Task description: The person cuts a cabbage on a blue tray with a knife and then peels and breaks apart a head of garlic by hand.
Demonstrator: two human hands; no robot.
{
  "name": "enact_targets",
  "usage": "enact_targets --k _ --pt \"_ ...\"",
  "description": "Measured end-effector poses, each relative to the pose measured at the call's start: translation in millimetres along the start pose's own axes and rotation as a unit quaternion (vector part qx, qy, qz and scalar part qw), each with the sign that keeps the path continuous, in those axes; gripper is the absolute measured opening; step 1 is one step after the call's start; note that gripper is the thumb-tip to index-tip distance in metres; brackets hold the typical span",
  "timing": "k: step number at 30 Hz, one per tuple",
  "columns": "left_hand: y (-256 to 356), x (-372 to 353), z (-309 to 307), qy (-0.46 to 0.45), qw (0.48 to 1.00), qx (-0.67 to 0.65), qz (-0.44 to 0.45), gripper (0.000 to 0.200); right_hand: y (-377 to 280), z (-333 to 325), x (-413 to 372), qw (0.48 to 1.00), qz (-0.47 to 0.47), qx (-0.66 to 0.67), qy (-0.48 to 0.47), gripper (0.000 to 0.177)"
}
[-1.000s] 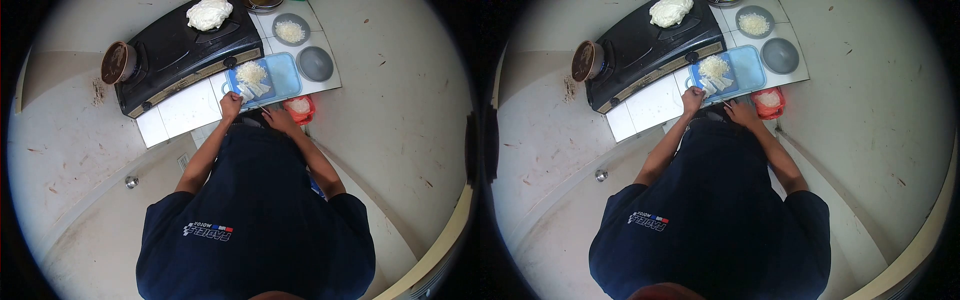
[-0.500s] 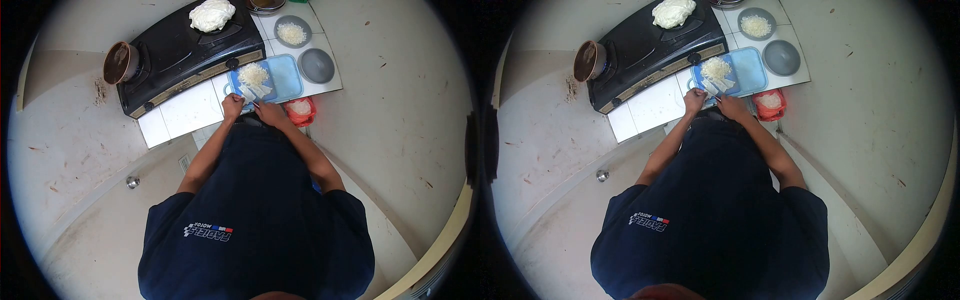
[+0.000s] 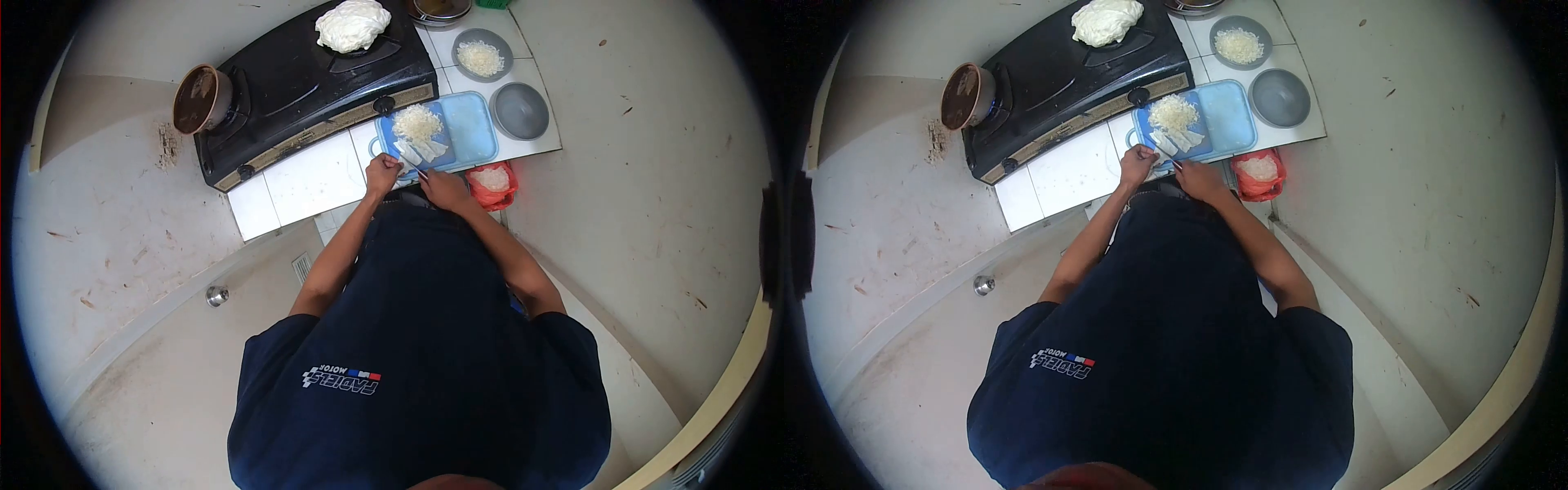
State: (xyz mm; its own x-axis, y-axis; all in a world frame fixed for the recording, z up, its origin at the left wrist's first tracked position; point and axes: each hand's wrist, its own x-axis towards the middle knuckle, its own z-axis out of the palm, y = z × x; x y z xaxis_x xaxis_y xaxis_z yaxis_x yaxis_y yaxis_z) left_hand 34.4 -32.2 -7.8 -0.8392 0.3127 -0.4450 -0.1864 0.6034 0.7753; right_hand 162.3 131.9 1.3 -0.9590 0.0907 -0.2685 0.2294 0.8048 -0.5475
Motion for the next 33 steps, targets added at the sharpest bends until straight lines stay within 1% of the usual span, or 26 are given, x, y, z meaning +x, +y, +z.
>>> enact_targets --k 1,3,4,6,7,9,10,12,13,15,16,18,19,21,22,24,25,26,28,29,30,32,33 --pt "-1.4 0.6 -3.3 0.003 1.0 0.001 0.001 0.019 -0.8 -0.1 2.4 1.0 -0.003 0.0 0.001 0.042" --pt "-7.3 0.3 -6.7 -0.026 0.999 0.015 0.027 0.018 1.7 -1.4 1.3 1.0 0.006 -0.007 0.001 0.041" --pt "-12.4 -0.5 -8.3 -0.025 0.999 0.016 0.028 0.018 5.0 -2.6 -1.7 1.0 0.005 -0.007 0.002 0.041" --pt "-21.4 -3.4 -13.0 -0.027 0.997 -0.041 0.062 0.019 14.8 -6.4 -10.0 1.0 0.005 -0.009 -0.028 0.042" --pt "-13.9 -10.4 -18.9 -0.025 0.997 -0.04 0.062 0.019 22.8 -4.6 -14.0 1.0 0.003 -0.009 -0.028 0.042" --pt "-1.2 -22.7 -31.5 -0.029 0.993 -0.112 0.003 0.021 36.2 -1.3 -22.9 1.0 -0.017 0.019 -0.006 0.042" --pt "-5.5 -22.5 -33.6 -0.027 0.993 -0.112 0.002 0.021 34.1 -9.5 -28.4 1.0 -0.019 0.019 -0.008 0.042" --pt "-11.0 -20.6 -38.1 0.011 0.998 -0.048 0.041 0.018 33.0 -27.6 -39.0 0.995 -0.001 0.079 -0.053 0.047" --pt "-12.2 -19.6 -39.3 0.009 0.998 -0.046 0.041 0.018 32.5 -31.5 -42.5 0.995 0.0 0.081 -0.053 0.047" --pt "-7.5 -17.0 -40.8 0.008 0.994 -0.056 0.093 0.016 32.5 -36.0 -48.6 0.99 0.027 0.134 -0.031 0.047" --pt "-2.2 -16.6 -41.0 0.003 0.994 -0.055 0.095 0.016 33.2 -34.3 -52.1 0.99 0.031 0.135 -0.027 0.047" --pt "14.1 -12.7 -42.7 -0.022 0.992 -0.046 0.112 0.016 34.1 -30.8 -56.7 0.983 0.058 0.161 0.065 0.04" --pt "24.4 -10.7 -43.6 -0.028 0.992 -0.044 0.115 0.016 34.8 -31.6 -58.4 0.982 0.063 0.161 0.071 0.04" --pt "40.9 -3.4 -42.1 -0.067 0.987 -0.017 0.143 0.017 37.6 -31.2 -63.7 0.964 0.079 0.22 0.124 0.037" --pt "47.2 2.0 -40.7 -0.075 0.986 -0.015 0.148 0.017 38.3 -29.4 -66.7 0.963 0.086 0.22 0.131 0.037" --pt "58.4 17.1 -36.0 -0.109 0.966 0.029 0.233 0.017 35.9 -26.2 -73.9 0.947 0.126 0.224 0.192 0.037" --pt "63.2 26.0 -31.3 -0.125 0.957 0.046 0.258 0.016 33.8 -25.5 -78.1 0.945 0.134 0.224 0.199 0.037" --pt "67.9 34.1 -27.0 -0.135 0.954 0.046 0.263 0.016 30.8 -24.3 -82.3 0.935 0.154 0.235 0.219 0.037" --pt "84.3 43.9 -19.9 -0.204 0.913 0.122 0.332 0.014 26.0 -23.0 -91.1 0.92 0.182 0.244 0.247 0.038" --pt "91.4 46.6 -15.3 -0.219 0.891 0.161 0.364 0.012 23.8 -22.2 -96.0 0.917 0.201 0.244 0.244 0.038" --pt "93.1 52.4 -8.1 -0.23 0.886 0.161 0.369 0.012 20.0 -22.2 -101.0 0.913 0.22 0.244 0.24 0.038" --pt "94.8 61.6 5.1 -0.28 0.813 0.219 0.46 0.011 11.8 -21.5 -110.9 0.904 0.239 0.253 0.248 0.039" --pt "97.5 62.7 9.4 -0.307 0.803 0.266 0.437 0.016 9.6 -20.1 -114.8 0.899 0.249 0.261 0.249 0.039"
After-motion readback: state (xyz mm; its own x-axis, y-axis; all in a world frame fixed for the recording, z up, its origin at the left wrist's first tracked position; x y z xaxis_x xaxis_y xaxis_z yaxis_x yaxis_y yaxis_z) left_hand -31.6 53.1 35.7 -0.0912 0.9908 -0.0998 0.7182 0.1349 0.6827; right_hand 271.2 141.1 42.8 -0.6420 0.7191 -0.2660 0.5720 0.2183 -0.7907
